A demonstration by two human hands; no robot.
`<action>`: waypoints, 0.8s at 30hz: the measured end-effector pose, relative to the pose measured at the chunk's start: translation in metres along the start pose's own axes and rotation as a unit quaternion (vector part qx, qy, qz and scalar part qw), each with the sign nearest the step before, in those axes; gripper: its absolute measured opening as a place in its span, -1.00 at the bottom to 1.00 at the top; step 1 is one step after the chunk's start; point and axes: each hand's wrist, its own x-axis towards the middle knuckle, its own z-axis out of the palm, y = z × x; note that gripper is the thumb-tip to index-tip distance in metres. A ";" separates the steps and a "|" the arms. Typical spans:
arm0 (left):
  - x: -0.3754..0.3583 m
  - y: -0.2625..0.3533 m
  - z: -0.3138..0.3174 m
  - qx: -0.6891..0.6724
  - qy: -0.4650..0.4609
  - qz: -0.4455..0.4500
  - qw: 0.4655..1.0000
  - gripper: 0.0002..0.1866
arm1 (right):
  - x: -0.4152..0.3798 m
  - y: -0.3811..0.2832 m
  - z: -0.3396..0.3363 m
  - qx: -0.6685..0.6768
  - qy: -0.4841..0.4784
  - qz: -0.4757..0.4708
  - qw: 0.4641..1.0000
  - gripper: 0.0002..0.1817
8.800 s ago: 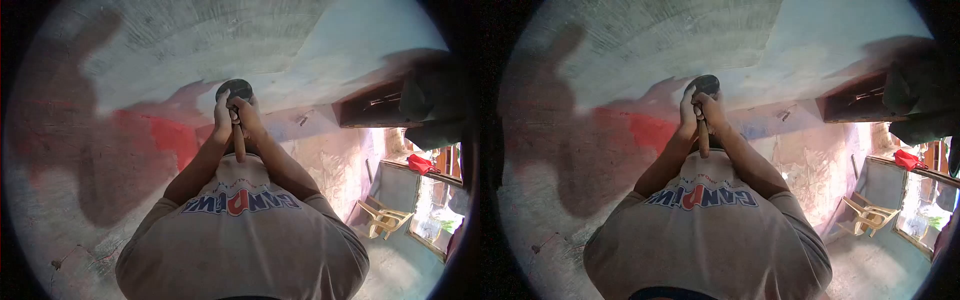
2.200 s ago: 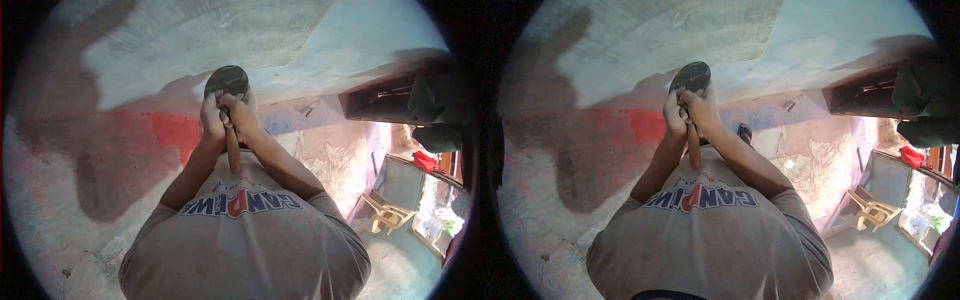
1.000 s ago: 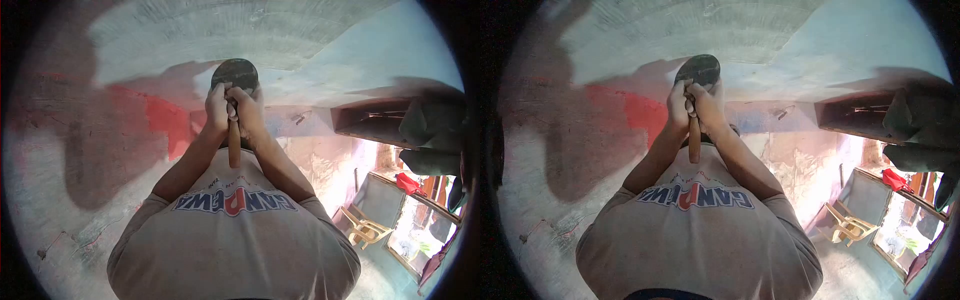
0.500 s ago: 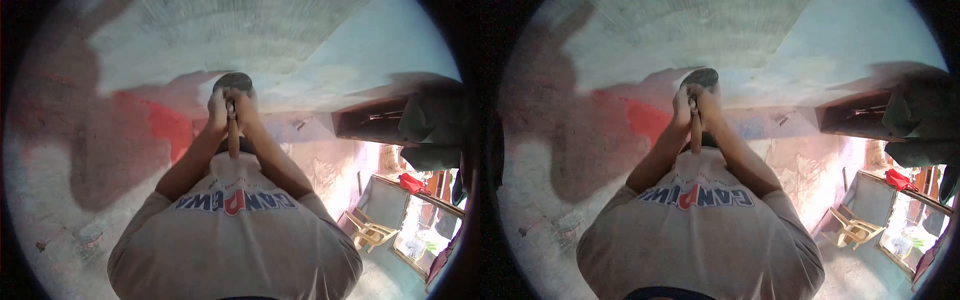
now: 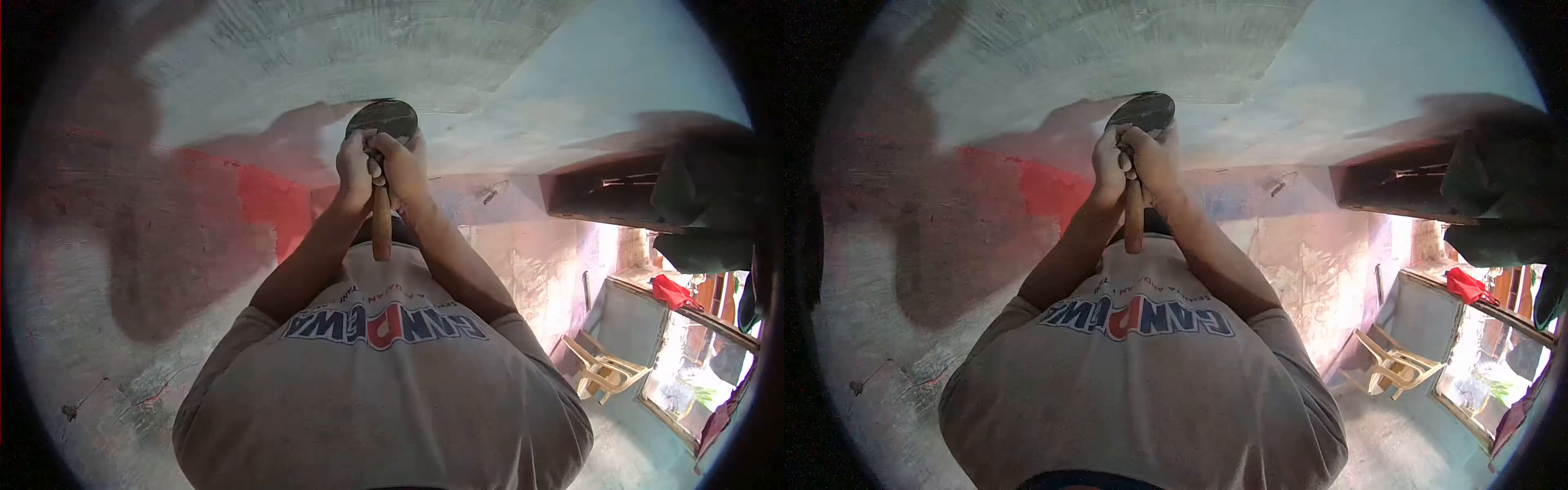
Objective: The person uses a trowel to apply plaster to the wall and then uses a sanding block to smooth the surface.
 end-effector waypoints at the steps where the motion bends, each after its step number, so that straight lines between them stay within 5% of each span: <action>1: 0.007 -0.001 -0.002 0.001 -0.002 0.011 1.000 -0.70 | 0.001 -0.001 0.001 -0.009 -0.007 -0.005 1.000 -0.94; 5: -0.008 0.004 0.003 -0.018 -0.008 -0.031 0.999 -0.71 | -0.024 -0.019 0.013 -0.006 0.028 -0.016 0.999 -0.93; 10: 0.008 -0.001 0.004 0.081 0.035 0.036 0.995 -0.72 | -0.003 -0.008 0.003 -0.049 -0.001 -0.030 0.998 -0.94; 14: -0.013 0.004 0.007 -0.006 0.006 0.008 1.000 -0.75 | -0.024 -0.014 0.012 -0.017 0.019 -0.057 0.998 -0.91; 17: 0.023 -0.015 -0.010 0.001 -0.027 -0.009 1.000 -0.73 | 0.019 0.012 -0.014 0.020 -0.019 0.004 1.000 -0.91; 18: 0.034 -0.019 -0.012 0.015 0.031 -0.035 0.999 -0.71 | 0.019 0.014 -0.014 0.041 0.002 0.015 0.999 -0.93; 24: -0.003 0.000 0.009 0.027 0.006 0.012 1.000 -0.69 | -0.004 -0.003 -0.001 -0.017 0.020 -0.014 1.000 -0.92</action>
